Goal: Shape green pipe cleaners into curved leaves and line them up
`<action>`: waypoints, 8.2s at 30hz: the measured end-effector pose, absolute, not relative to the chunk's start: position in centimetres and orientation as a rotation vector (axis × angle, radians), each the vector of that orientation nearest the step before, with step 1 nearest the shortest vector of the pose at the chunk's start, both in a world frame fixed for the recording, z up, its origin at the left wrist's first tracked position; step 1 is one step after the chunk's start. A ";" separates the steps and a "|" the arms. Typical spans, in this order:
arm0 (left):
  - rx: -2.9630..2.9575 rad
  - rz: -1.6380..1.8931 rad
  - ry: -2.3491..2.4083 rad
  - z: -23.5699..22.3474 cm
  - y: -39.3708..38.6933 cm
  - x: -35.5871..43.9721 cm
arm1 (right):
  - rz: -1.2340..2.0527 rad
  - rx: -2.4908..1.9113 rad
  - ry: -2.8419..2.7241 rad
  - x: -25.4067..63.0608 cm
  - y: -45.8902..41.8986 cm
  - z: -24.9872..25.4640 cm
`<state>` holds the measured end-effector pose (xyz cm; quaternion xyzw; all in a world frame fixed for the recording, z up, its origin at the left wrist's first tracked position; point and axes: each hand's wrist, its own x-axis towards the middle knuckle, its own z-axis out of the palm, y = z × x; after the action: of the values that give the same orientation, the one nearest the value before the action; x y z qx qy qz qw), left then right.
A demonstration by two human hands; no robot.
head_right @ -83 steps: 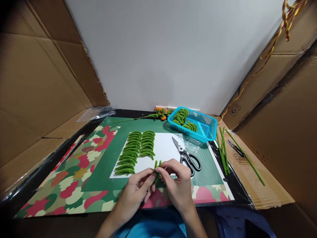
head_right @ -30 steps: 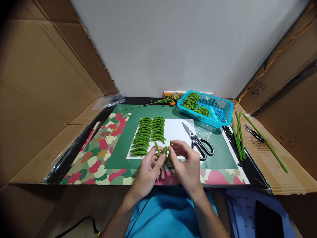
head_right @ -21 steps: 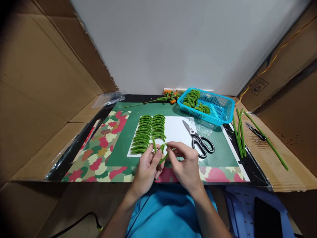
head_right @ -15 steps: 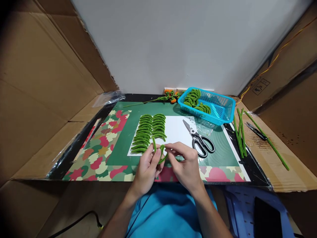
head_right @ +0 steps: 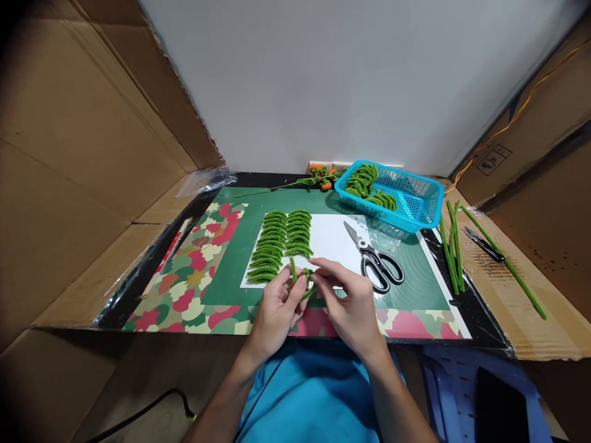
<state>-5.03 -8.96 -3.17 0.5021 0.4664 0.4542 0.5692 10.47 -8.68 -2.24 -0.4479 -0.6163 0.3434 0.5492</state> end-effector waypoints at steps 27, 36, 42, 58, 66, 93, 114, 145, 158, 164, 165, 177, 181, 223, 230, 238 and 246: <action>1.457 0.998 1.084 -3.0 -8.4 -5.4 | 0.586 -1.064 -1.601 11.2 -8.2 -2.4; 1.350 0.928 1.057 -2.7 -8.7 -5.6 | 0.615 -0.941 -1.700 12.4 -7.7 -2.0; 1.261 0.938 0.946 -2.5 -8.3 -5.7 | 0.505 -0.906 -1.816 13.2 -7.3 -1.8; 1.268 0.899 0.956 -2.1 -8.7 -6.0 | 0.452 -0.819 -1.881 12.9 -7.5 -2.4; 1.141 0.908 0.822 -2.8 -8.9 -5.9 | 0.245 -0.919 -1.873 13.1 -7.2 -1.7; 1.143 1.100 0.958 -3.6 -8.3 -5.6 | 0.216 -0.819 -1.945 12.2 -7.7 -2.9; 1.168 1.074 0.945 -2.7 -8.5 -5.8 | 0.494 -0.885 -1.865 12.1 -8.2 -2.3; 1.040 0.924 0.831 -3.4 -8.5 -7.2 | 0.287 -0.734 -1.969 12.4 -7.7 -2.6; 1.129 0.987 0.825 -3.1 -8.5 -6.7 | 0.205 -0.844 -1.977 11.8 -8.0 -3.4; 1.013 1.013 0.793 -3.0 -8.5 -6.5 | 0.197 -0.831 -1.973 12.0 -7.8 -3.0; 1.003 1.008 0.791 -3.0 -8.5 -6.5 | 0.193 -0.832 -1.980 12.1 -7.8 -3.0; 1.154 1.104 0.945 -3.6 -8.4 -6.0 | 0.167 -0.818 -2.006 11.9 -8.1 -3.3; 1.273 1.162 1.080 -3.5 -8.4 -5.8 | 0.243 -0.821 -1.980 11.6 -8.2 -2.9; 1.636 1.073 0.889 -1.5 -9.3 -7.1 | 0.872 -0.953 -1.821 11.9 -9.9 -2.1; 2.505 1.244 0.730 -2.7 -9.7 -7.8 | 1.906 -0.907 -1.184 11.9 -9.6 -1.8; 2.656 1.194 0.761 -2.7 -9.8 -9.2 | 1.484 -1.025 -1.515 11.5 -10.0 -1.4; 1.199 0.895 0.910 -2.0 -11.4 -7.2 | 0.244 -0.750 -2.153 12.2 -9.4 -2.4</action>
<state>-7.24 -11.42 -2.02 0.5259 0.3989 0.3925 0.6405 12.22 -9.38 -2.43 -0.2982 -0.8558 0.0969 0.4115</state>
